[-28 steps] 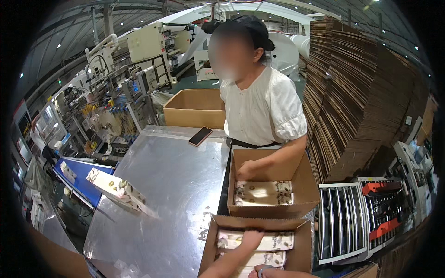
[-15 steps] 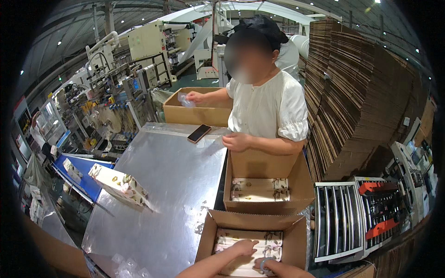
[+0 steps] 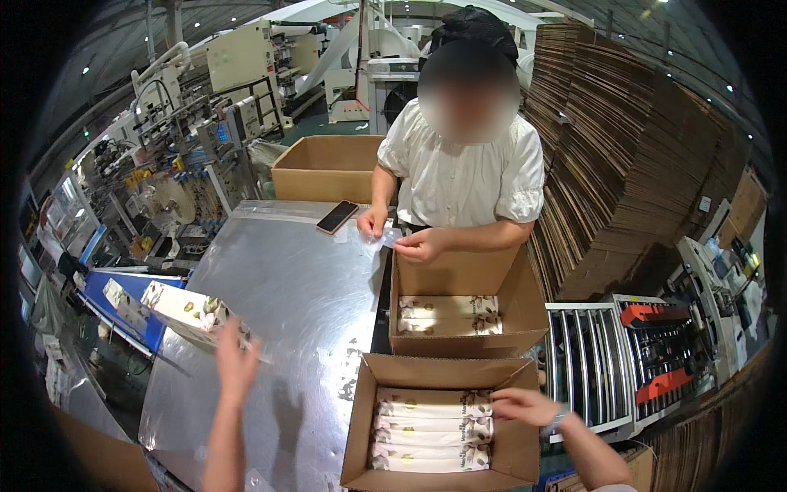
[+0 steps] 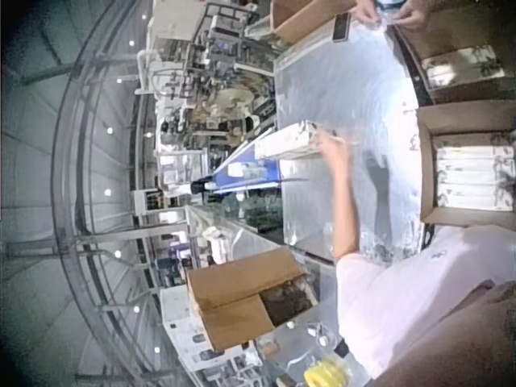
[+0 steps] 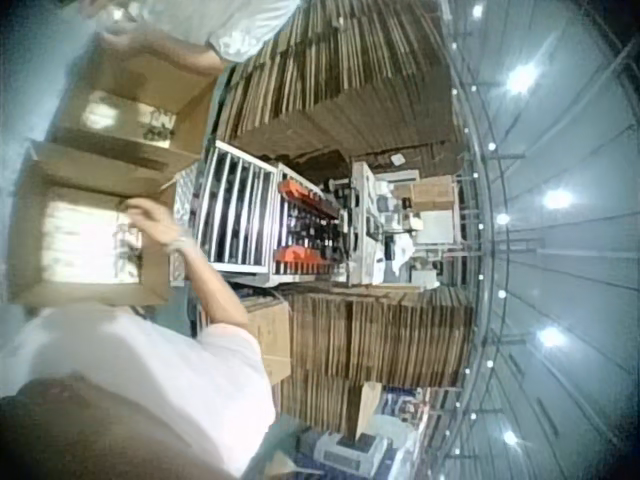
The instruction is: The person packs wrapped paper products into cardboard boxes, closes the box flaps, and passes the boxes to a coworker.
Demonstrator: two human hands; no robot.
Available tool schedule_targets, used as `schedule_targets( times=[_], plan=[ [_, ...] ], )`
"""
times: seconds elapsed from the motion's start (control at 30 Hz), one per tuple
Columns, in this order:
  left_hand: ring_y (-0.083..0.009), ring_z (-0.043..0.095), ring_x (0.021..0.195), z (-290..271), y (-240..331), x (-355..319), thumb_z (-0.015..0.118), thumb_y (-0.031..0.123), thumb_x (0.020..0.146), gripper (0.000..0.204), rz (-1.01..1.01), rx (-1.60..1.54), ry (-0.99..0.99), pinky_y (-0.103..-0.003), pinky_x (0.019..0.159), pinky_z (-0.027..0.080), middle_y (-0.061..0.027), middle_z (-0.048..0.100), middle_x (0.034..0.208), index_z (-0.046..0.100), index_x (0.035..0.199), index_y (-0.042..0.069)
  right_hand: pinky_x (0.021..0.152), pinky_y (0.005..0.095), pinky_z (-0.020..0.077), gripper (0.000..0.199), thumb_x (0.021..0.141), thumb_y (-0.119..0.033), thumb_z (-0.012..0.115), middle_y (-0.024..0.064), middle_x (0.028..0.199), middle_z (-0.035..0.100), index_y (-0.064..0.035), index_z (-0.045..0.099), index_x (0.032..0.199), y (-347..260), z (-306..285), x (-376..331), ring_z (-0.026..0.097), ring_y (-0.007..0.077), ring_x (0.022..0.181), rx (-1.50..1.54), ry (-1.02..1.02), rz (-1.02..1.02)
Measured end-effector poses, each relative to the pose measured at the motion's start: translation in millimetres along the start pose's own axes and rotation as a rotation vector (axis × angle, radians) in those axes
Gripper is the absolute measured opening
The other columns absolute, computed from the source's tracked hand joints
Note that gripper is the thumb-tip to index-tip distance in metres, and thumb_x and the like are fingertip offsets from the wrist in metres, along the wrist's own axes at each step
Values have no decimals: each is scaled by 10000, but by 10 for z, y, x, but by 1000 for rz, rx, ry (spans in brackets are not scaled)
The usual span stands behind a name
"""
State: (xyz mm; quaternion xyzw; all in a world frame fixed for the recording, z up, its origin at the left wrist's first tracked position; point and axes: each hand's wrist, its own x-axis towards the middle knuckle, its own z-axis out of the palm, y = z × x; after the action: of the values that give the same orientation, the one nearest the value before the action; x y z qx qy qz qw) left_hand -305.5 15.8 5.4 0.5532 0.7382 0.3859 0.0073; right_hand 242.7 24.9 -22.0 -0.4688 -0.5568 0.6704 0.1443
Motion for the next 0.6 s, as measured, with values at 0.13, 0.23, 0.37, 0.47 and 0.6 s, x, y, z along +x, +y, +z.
schedule_targets(
  times=[0.13, 0.23, 0.37, 0.47, 0.6],
  plan=[
    [-468, 289, 1267, -286, -1273, 778, 644, 315, 791, 804, -177, 493, 204, -462, 1052, 259, -348, 243, 1378, 207, 1449, 163, 813, 263, 487, 373, 884, -100, 578, 86, 1054, 601, 37, 470, 1214, -18, -380, -688, 605, 139, 937, -250, 541, 89],
    [-477, 266, 1274, -297, -1990, 1159, 551, 511, 822, 730, -296, 702, 123, -503, 1053, 240, -286, 152, 1449, 259, 1437, 247, 778, 273, 493, 430, 859, -181, 626, 100, 1066, 620, 35, 494, 1206, -213, -163, -899, 590, 144, 943, -154, 559, 50],
    [-404, 346, 1240, -304, -2398, 1385, 504, 515, 845, 578, -311, 687, -13, -508, 1043, 210, -243, 418, 1320, 539, 1242, 96, 809, 302, 508, 493, 864, -253, 619, 180, 1095, 608, 30, 469, 1239, -759, 253, -880, 629, 217, 957, -428, 359, 59],
    [-364, 447, 1100, -68, -1933, 1363, 548, 453, 830, 471, -222, 514, -31, -496, 957, 287, -182, 543, 1120, 587, 1093, 64, 837, 349, 500, 503, 888, -299, 575, 191, 1139, 589, 15, 454, 1261, -1031, 462, -591, 615, 267, 1003, -591, 245, -26],
    [-388, 378, 1127, -131, -1377, 767, 612, 353, 797, 387, -119, 442, -162, -498, 919, 368, -182, 457, 1222, 582, 1025, 42, 926, 391, 441, 540, 910, -366, 493, 209, 1225, 531, -13, 404, 1310, -1413, 863, 298, 553, 312, 1102, -718, -38, -207]
  ],
)
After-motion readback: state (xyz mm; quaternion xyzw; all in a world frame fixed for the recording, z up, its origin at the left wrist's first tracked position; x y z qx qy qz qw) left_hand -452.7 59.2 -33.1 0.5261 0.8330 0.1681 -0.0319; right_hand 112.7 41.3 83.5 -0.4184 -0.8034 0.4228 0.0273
